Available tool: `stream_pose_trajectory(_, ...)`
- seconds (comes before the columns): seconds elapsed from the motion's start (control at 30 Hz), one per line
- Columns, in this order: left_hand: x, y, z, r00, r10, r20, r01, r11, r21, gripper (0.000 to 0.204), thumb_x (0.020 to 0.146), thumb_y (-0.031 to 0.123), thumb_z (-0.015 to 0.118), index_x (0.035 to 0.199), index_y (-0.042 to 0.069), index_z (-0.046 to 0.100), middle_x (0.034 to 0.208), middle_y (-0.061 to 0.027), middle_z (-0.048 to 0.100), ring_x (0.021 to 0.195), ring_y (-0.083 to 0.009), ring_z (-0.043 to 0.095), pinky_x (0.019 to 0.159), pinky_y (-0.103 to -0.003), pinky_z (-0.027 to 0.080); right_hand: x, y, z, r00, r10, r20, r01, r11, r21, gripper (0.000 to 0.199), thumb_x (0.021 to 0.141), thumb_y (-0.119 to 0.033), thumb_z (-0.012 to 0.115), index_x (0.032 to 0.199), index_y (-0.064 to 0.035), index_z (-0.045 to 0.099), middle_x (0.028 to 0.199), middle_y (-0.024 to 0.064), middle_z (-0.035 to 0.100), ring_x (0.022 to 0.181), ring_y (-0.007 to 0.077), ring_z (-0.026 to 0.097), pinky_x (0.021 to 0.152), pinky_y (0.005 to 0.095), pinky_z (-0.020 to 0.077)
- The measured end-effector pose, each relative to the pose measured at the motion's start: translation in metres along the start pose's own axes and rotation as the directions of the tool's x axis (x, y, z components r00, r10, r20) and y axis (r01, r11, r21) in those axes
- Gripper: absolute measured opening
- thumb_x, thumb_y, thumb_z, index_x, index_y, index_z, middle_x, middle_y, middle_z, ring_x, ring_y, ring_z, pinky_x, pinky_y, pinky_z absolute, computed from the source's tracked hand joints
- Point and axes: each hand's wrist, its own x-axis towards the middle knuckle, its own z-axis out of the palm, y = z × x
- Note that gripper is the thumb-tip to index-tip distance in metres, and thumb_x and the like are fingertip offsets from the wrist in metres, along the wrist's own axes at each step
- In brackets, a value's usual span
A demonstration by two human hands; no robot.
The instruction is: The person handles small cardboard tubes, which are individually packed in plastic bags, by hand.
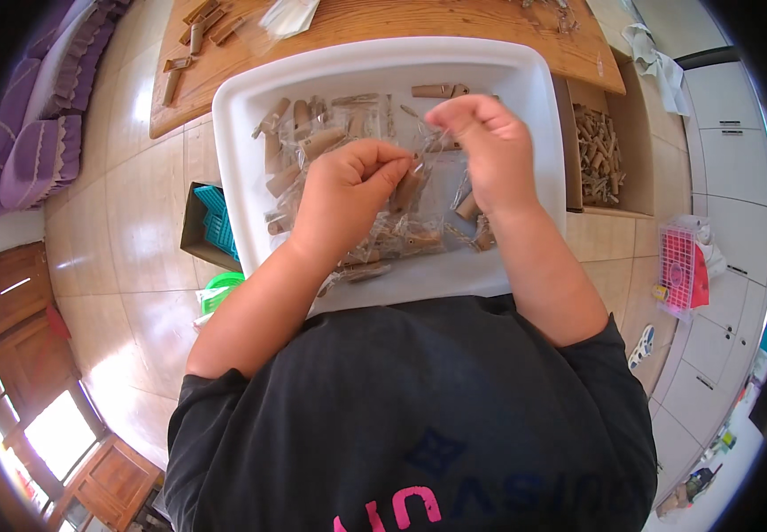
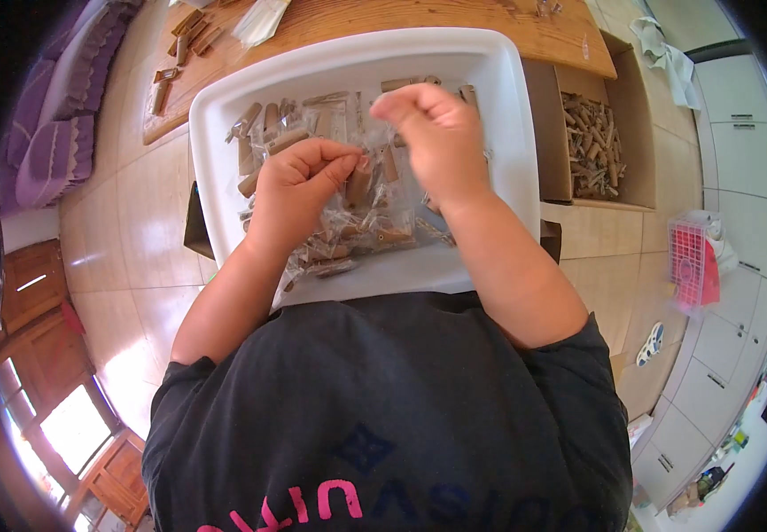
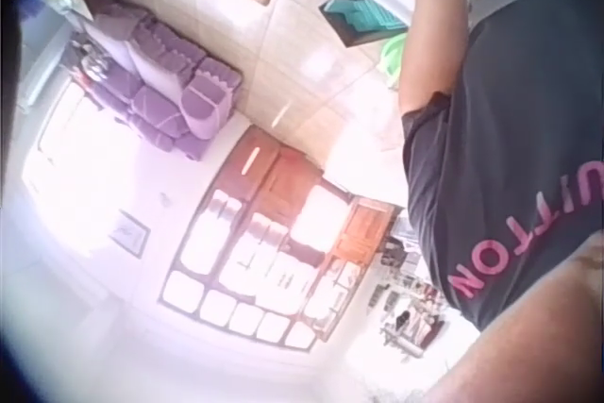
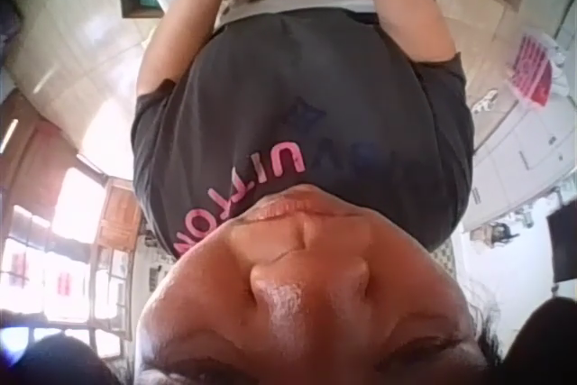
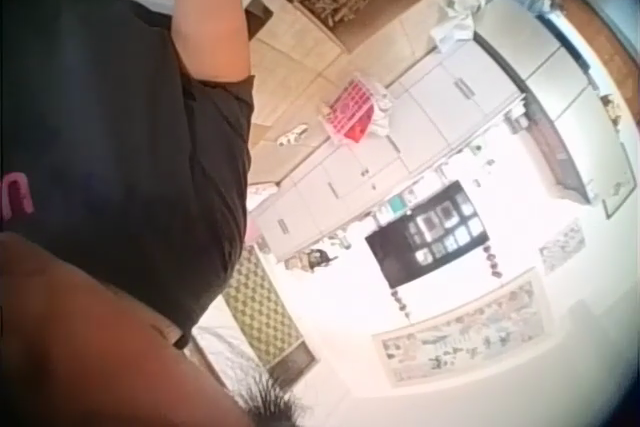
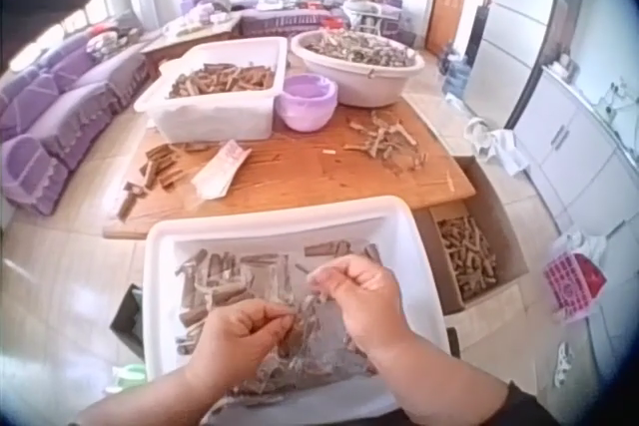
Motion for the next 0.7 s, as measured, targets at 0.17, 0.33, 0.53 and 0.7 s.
stream_pose_trajectory(0.17,0.002,0.007,-0.004,0.991,-0.063,-0.122,0.046,0.989,-0.138,0.013,0.085,0.008,0.059,0.093,-0.003,0.063,0.077,-0.0024,0.063,0.067,-0.005,0.054,0.061,-0.019,0.044,0.01,-0.006,-0.033,0.971,0.073,-0.229,0.039,0.891,0.451,0.01,0.088,-0.012,0.055,0.088,-0.0047,0.062,0.07,0.0038,0.059,0.065,0.0062,0.052,0.059,0.0187,0.0432)
stream_pose_trajectory(0.33,0.002,0.014,-0.006,0.987,-0.058,-0.152,0.031,0.984,-0.175,0.014,0.085,0.008,0.06,0.093,-0.002,0.063,0.076,-0.0025,0.063,0.067,-0.0052,0.054,0.06,-0.019,0.044,-0.007,-0.007,-0.011,0.959,0.265,0.097,-0.269,0.963,0.029,0.017,0.085,-0.014,0.059,0.099,-0.004,0.062,0.076,-0.0003,0.058,0.063,0.0044,0.05,0.056,0.018,0.0422)
stream_pose_trajectory(0.53,0.002,0.012,-0.005,0.988,-0.018,-0.156,-0.004,0.991,-0.137,0.013,0.085,0.008,0.06,0.092,-0.003,0.063,0.075,-0.0027,0.063,0.067,-0.0053,0.055,0.06,-0.019,0.044,-0.013,-0.007,-0.002,0.954,0.24,0.177,-0.228,0.97,-0.084,0.017,0.082,-0.015,0.064,0.093,-0.0015,0.063,0.074,-0.0008,0.06,0.064,0.0054,0.053,0.058,0.0194,0.0451)
stream_pose_trajectory(0.7,0.002,0.008,-0.006,0.984,-0.021,-0.178,-0.009,0.986,-0.166,0.014,0.084,0.009,0.061,0.092,-0.002,0.063,0.075,-0.0025,0.063,0.066,-0.0053,0.055,0.059,-0.019,0.044,-0.014,-0.006,0.002,0.964,0.236,0.121,-0.224,0.969,-0.104,0.015,0.084,-0.013,0.061,0.088,0.0005,0.064,0.074,0.0006,0.061,0.065,0.0066,0.056,0.059,0.0205,0.0465)
